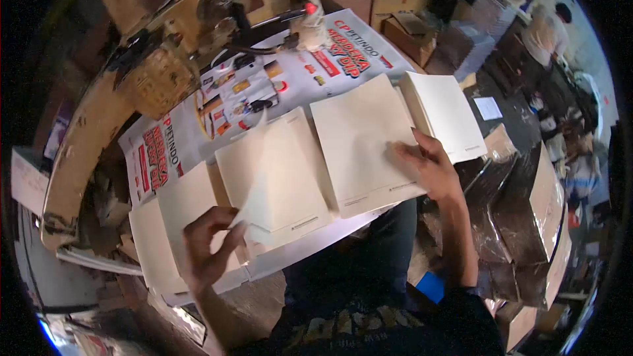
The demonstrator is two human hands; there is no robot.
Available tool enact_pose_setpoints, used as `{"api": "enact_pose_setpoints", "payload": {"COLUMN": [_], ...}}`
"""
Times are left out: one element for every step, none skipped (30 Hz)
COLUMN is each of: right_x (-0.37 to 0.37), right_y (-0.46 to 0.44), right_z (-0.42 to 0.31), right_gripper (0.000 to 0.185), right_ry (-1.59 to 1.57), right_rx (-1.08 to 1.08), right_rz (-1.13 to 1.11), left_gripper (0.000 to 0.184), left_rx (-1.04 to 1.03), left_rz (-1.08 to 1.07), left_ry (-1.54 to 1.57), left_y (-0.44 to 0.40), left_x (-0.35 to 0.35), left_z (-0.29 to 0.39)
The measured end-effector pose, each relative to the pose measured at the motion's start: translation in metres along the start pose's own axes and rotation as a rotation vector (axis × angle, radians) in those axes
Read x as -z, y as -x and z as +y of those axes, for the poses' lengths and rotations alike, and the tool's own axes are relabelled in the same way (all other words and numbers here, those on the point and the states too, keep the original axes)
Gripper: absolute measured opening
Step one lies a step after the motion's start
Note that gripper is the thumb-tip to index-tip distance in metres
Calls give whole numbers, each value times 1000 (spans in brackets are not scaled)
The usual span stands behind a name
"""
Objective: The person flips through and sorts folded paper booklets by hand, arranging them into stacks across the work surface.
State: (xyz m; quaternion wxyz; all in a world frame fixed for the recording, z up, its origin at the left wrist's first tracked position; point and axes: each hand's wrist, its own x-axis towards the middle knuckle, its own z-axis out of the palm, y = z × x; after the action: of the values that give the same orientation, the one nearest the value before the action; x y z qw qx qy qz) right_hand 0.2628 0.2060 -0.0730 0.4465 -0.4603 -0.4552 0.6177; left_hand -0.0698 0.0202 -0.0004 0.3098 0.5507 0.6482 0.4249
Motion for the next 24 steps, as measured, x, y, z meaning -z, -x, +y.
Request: {"api": "enact_pose_setpoints", "payload": {"right_x": [-12,-24,-36,-47,-54,-66,-81,-94,-100,-110,-122,-133,-141,-144,-143,-144,-146,-148,-148,-149,-148,-154,-160,-164], "right_y": [3,2,2,3,3,4,8,11,14,18,24,31,37,38,37,36,38,38,36,35,35,37,40,42], "right_z": [-2,0,4,7,17,35,31,28,48,43,31,20,13,15,16,17,12,14,17,20,23,20,13,9], "right_gripper": [52,52,51,50,48,49,49,50,50,50,48,47,42,42,40,38,36,36,36,36,35,35,34,34], "right_ry": [57,60,97,133,156,245,223,202,151,156,167,181,108,113,253,391,387,389,331,273,293,295,223,152], "right_rx": [3,-5,26,59,93,152,164,175,252,251,107,-35,-21,-24,70,167,170,169,183,196,169,168,154,138], "right_rz": [-61,-82,-158,-231,-306,-236,-272,-306,-256,-275,-221,-169,-211,-233,-376,-516,-525,-540,-520,-503,-448,-465,-415,-362], "left_gripper": [29,29,45,61,87,87,89,92,90,90,85,80,54,54,41,28,18,18,19,19,18,18,17,18], "left_rx": [80,95,47,-1,165,177,227,279,266,279,337,395,292,306,438,565,401,410,432,449,400,408,256,103], "left_rz": [-125,-108,-111,-119,-123,-111,-127,-144,-161,-147,-169,-186,-94,-77,-7,62,220,231,289,349,406,421,489,551], "left_ry": [-58,-58,-266,-474,-623,-620,-688,-754,-694,-687,-589,-489,-457,-454,-351,-246,-345,-342,-158,29,7,8,-6,-22], "left_y": [7,13,21,28,35,38,41,44,43,42,44,48,51,54,56,58,71,75,78,81,82,88,96,102], "left_x": [23,32,38,41,39,38,37,38,43,49,56,60,61,63,64,66,66,68,70,72,70,72,75,75], "left_z": [2,-3,-10,-16,-23,-32,-41,-46,-44,-45,-47,-49,-48,-43,-33,-26,-47,-50,-50,-52,-53,-63,-80,-95]}}
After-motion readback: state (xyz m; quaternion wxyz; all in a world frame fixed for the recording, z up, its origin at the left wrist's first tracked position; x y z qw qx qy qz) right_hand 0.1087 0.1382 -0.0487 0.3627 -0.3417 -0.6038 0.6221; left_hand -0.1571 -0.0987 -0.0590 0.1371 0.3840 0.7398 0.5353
